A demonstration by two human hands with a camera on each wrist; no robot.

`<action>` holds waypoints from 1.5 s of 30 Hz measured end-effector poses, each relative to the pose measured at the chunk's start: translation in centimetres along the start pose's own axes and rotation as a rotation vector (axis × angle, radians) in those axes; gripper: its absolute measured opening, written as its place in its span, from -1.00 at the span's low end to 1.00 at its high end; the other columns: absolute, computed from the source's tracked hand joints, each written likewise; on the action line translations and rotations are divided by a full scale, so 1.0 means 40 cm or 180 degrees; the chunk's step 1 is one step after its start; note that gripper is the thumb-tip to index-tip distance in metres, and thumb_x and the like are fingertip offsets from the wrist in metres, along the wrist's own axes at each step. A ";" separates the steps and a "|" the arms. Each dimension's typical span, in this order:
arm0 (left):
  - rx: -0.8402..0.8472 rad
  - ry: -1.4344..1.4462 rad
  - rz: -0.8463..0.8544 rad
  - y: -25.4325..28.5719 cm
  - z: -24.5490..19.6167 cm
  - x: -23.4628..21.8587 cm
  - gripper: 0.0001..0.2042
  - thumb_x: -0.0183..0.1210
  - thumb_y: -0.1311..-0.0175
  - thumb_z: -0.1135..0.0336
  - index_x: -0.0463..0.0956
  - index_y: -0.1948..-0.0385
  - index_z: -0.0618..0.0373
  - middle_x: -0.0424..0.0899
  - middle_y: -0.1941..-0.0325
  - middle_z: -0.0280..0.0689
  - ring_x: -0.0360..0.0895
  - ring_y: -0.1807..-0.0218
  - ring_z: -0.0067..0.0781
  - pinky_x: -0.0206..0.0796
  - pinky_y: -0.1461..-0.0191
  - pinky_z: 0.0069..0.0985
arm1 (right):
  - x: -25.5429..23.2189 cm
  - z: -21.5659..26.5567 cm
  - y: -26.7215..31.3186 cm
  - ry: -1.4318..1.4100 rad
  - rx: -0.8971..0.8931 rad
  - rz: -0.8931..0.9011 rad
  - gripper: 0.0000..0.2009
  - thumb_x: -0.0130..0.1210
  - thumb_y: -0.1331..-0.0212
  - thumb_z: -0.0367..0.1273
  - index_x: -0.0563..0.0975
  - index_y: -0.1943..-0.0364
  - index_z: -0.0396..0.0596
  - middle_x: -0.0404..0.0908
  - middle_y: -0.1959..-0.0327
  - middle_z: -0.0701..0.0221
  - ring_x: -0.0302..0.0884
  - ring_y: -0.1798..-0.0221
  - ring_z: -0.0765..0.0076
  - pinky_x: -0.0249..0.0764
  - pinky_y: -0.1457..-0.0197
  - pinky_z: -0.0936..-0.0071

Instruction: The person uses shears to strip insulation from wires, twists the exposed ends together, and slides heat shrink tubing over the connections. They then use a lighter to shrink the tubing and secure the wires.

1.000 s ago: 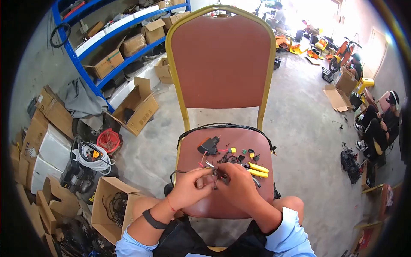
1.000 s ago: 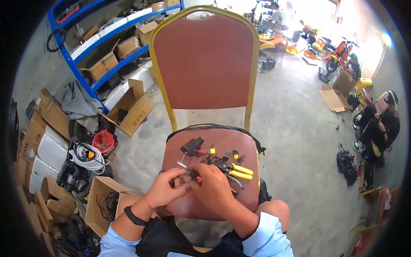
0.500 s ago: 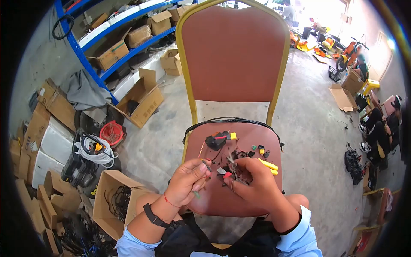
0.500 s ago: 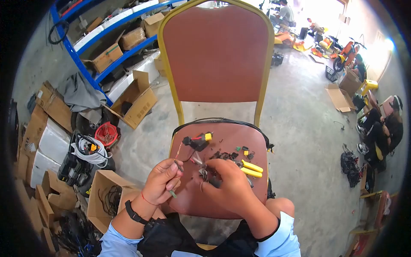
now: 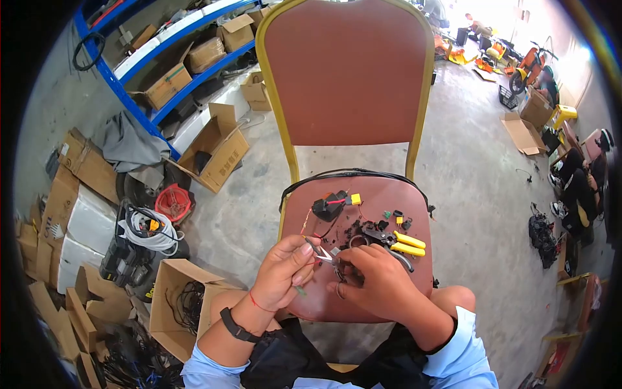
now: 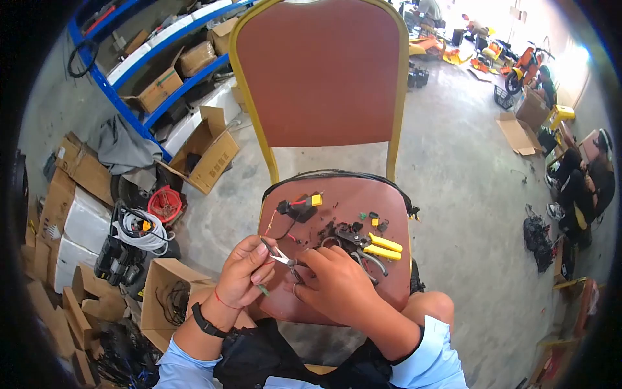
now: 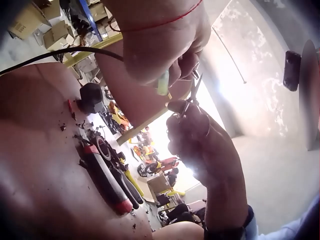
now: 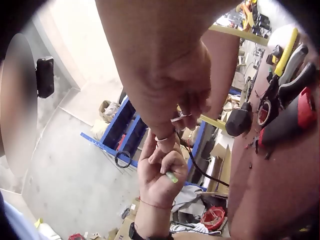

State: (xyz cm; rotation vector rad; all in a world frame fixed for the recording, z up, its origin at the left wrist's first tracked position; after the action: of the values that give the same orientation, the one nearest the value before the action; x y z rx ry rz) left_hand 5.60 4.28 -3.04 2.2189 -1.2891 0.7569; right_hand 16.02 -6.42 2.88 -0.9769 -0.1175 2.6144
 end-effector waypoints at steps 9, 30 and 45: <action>0.0211 -0.0237 -0.0230 0.002 0.011 -0.012 -0.83 0.12 -0.45 0.38 0.58 0.03 0.17 0.65 0.18 -0.33 0.26 0.59 -0.72 0.10 0.51 -0.70 | 0.022 0.004 0.008 -0.0008 0.0045 0.0103 -0.59 0.39 0.01 -0.22 0.58 0.09 -0.12 0.58 0.36 0.32 0.52 0.18 0.09 0.46 0.10 0.21; 0.0348 -0.0525 -0.0452 0.009 0.001 -0.016 -0.84 0.19 -0.40 0.42 0.58 0.06 0.21 0.69 0.20 -0.32 0.32 0.55 -0.74 0.18 0.52 -0.74 | 0.027 0.010 0.009 -0.0019 -0.0055 0.0196 -0.57 0.37 -0.06 -0.19 0.55 0.03 -0.09 0.56 0.34 0.31 0.49 0.17 0.06 0.45 0.10 0.21; 0.0509 -0.0685 -0.0446 0.008 0.004 -0.025 -0.83 0.21 -0.38 0.43 0.56 0.05 0.20 0.67 0.22 -0.33 0.34 0.52 -0.75 0.18 0.51 -0.76 | 0.034 0.002 0.011 -0.0043 -0.0106 0.0168 -0.61 0.29 -0.09 -0.12 0.55 0.13 -0.09 0.59 0.28 0.27 0.51 0.15 0.04 0.48 0.09 0.17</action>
State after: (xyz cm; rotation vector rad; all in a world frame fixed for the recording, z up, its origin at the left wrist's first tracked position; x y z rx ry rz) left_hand 4.94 4.66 -3.79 2.5478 -1.1889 0.6001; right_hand 14.87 -6.37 2.01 -0.9865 -0.1408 2.6755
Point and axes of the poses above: each hand's wrist, its own y-axis away from the middle knuckle, its own x-axis out of the palm, z = x × y, the point moved 9 cm from there along -y, towards the middle knuckle
